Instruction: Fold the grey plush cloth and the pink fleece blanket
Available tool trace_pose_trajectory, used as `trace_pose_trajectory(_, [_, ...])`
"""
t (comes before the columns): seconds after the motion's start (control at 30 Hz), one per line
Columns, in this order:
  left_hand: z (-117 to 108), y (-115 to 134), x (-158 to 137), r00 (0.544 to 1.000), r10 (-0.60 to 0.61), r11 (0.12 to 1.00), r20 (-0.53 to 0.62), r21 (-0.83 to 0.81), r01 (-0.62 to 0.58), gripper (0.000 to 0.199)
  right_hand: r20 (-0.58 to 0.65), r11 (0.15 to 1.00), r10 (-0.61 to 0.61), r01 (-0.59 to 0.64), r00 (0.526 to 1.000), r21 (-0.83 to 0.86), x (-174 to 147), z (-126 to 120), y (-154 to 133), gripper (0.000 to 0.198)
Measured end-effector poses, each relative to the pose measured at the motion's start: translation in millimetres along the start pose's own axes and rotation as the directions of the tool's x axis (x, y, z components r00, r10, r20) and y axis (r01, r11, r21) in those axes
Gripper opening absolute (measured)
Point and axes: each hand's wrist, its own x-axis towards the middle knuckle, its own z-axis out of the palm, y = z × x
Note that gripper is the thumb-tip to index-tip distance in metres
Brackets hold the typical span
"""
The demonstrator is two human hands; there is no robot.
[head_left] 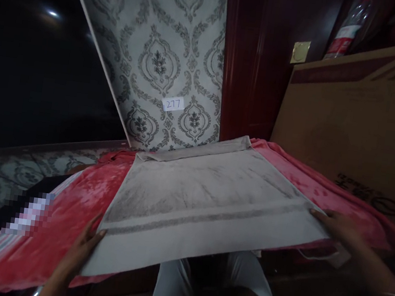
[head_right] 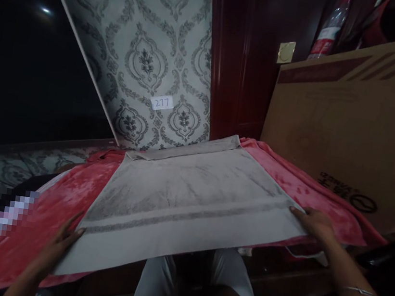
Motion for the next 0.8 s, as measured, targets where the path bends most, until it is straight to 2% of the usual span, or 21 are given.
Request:
trace_pose_trajectory(0.07, [-6.5,-4.7,0.6,0.999,0.043,0.999,0.002,-0.022,-0.043,0.077,0.105,0.978,0.092,-0.11,0.99,0.177,-3.0,-6.3,-3.3,0.026])
trace_pose_trajectory(0.13, [-14.4,-13.4,2.8,0.997,0.072,0.995,-0.008,-0.074,-0.072,0.067,0.137,0.884,0.134,-0.181,0.981,0.431,-6.1,-10.1,-3.7,0.02])
trace_pose_trajectory(0.2, [-21.7,-24.4,6.1,0.994,0.101,0.985,-0.034,-0.135,-0.104,0.062,0.116,0.733,0.074,-0.132,0.991,0.668,-8.3,-9.5,-2.3,0.017])
trace_pose_trajectory(0.23, [-24.4,-29.9,8.2,0.992,0.118,0.979,-0.051,-0.158,-0.125,0.061,0.088,0.66,0.031,-0.087,0.996,0.746,-8.8,-7.1,-1.5,0.023])
trace_pose_trajectory(0.3, [-27.1,-39.2,13.9,0.985,0.16,0.969,-0.072,-0.177,-0.17,0.062,0.051,0.57,-0.033,-0.023,0.998,0.821,-8.7,1.9,-0.5,0.038])
trace_pose_trajectory(0.37, [-26.0,-44.6,22.3,0.975,0.216,0.963,-0.06,-0.153,-0.223,0.061,0.09,0.543,-0.071,-0.038,0.993,0.839,-6.8,14.3,0.1,0.05])
trace_pose_trajectory(0.43, [-22.4,-45.2,32.7,0.957,0.289,0.953,-0.032,-0.088,-0.29,0.056,0.123,0.545,-0.122,-0.037,0.985,0.837,-2.9,26.4,1.3,0.053])
trace_pose_trajectory(0.5, [-17.9,-42.0,42.7,0.939,0.345,0.939,-0.022,0.012,-0.344,0.048,0.087,0.572,-0.201,0.045,0.976,0.819,2.7,33.7,3.2,0.051])
trace_pose_trajectory(0.57, [-14.0,-37.6,49.1,0.926,0.371,0.924,-0.068,0.12,-0.362,0.041,-0.011,0.617,-0.274,0.184,0.962,0.765,8.7,34.0,3.8,0.049])
trace_pose_trajectory(0.63, [-11.1,-34.3,50.7,0.901,0.421,0.895,-0.105,0.206,-0.395,0.036,-0.104,0.667,-0.366,0.339,0.925,0.663,13.1,28.8,1.4,0.048])
trace_pose_trajectory(0.7, [-8.6,-33.1,49.0,0.871,0.485,0.855,-0.079,0.248,-0.454,0.032,-0.143,0.688,-0.487,0.48,0.861,0.545,14.7,22.4,-4.2,0.045])
trace_pose_trajectory(0.73, [-7.4,-32.9,47.9,0.859,0.508,0.839,-0.052,0.254,-0.481,0.029,-0.13,0.69,-0.544,0.53,0.829,0.494,14.4,19.9,-7.9,0.044])
trace_pose_trajectory(0.8, [-5.7,-32.6,46.7,0.853,0.522,0.827,-0.008,0.248,-0.504,0.024,-0.077,0.7,-0.603,0.574,0.794,0.425,12.6,17.0,-17.1,0.038])
